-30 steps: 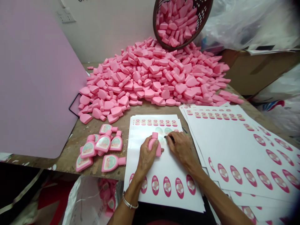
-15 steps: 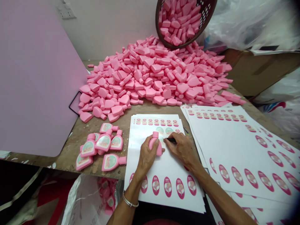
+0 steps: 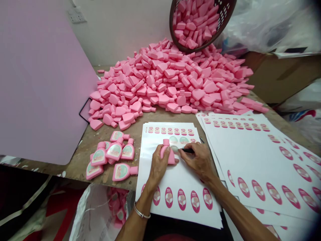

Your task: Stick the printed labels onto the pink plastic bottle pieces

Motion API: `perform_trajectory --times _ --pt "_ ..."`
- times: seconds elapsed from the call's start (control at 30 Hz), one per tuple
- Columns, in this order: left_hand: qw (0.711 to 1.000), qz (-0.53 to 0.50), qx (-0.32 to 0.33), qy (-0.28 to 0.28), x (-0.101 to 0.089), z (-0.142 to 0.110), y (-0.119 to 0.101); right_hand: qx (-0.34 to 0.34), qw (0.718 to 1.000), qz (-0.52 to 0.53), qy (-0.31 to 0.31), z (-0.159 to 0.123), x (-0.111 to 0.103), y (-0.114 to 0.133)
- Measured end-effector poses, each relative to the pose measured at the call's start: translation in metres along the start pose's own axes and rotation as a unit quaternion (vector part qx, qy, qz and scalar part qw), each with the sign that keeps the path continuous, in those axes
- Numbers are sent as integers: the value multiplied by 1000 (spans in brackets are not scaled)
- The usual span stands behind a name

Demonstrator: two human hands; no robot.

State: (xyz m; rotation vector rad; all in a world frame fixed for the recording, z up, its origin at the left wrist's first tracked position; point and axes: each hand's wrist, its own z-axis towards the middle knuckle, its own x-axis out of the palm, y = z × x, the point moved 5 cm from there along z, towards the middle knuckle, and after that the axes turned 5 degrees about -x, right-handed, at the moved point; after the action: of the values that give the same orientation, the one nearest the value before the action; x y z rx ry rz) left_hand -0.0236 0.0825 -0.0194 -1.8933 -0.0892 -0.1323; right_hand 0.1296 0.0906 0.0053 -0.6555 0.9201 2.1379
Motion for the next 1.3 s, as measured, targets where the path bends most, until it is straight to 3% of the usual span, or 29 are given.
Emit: perform_trajectory --times 0.1,0.2,0.27,0.43,0.63,1.3 --pt "1000 -20 -3 -5 -1 -2 -1 106 991 77 -3 3 -4 -11" --pt "999 -52 4 -6 -2 -5 -3 224 962 154 -6 5 -13 -17" --pt "995 -97 7 -9 -2 -9 -6 249 951 184 19 8 -18 -12" --pt "974 -222 -37 -20 -1 -23 -11 217 947 221 83 10 -26 18" --pt "970 -239 -38 21 6 -33 -20 199 940 257 102 11 -25 43" --pt "973 -228 -34 26 1 -36 -25 148 953 243 102 14 -22 52"
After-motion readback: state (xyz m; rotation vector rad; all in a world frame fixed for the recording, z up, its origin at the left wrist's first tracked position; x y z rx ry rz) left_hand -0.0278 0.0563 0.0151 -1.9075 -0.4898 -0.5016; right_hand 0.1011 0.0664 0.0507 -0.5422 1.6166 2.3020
